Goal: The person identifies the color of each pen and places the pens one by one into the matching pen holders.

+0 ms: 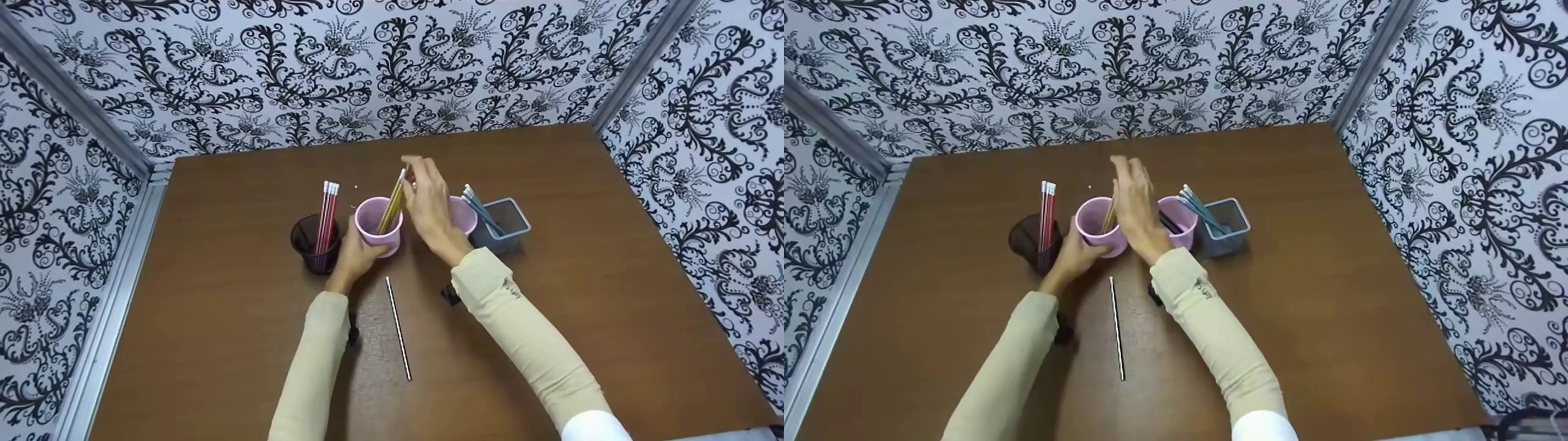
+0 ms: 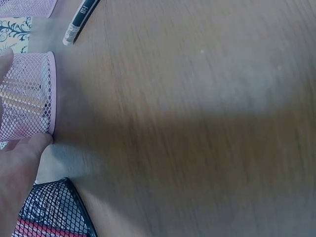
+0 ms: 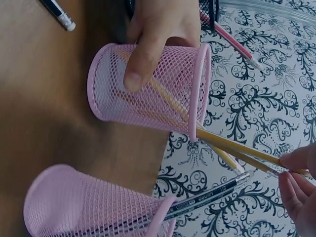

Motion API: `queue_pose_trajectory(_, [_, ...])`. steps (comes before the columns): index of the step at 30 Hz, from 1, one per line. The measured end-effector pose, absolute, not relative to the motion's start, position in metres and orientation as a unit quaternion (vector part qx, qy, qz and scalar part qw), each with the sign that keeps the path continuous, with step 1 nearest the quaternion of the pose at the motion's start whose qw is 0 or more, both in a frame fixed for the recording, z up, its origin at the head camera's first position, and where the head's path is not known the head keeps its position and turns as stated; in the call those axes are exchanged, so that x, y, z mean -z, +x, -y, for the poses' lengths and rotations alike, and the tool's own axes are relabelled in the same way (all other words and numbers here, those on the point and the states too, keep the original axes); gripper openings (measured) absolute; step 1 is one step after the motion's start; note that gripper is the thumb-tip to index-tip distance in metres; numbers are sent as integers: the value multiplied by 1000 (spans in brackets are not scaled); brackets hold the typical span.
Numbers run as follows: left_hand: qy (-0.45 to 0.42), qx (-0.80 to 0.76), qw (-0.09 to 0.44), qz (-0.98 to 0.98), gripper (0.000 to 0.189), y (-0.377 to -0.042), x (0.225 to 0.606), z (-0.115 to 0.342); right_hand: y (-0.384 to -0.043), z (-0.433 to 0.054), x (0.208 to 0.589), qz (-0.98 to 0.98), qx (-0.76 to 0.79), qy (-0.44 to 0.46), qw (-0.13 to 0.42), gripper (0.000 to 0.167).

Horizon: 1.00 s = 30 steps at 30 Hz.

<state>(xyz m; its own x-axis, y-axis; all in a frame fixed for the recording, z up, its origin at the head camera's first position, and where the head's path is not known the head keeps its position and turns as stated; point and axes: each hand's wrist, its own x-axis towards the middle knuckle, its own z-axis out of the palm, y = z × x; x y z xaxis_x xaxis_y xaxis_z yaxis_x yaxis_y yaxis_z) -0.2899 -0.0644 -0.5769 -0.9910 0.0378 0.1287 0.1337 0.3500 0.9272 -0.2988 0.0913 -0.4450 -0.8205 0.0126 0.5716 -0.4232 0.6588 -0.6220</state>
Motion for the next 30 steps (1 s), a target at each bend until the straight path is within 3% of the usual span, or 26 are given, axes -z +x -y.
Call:
queue_pose_trajectory(9, [-57, 576, 47, 814, 88, -289, 577, 64, -297, -97, 451, 879, -372, 96, 284, 23])
queue_pose_trajectory(30, [-28, 572, 38, 819, 91, -284, 578, 62, -291, -104, 462, 851, -408, 116, 310, 28])
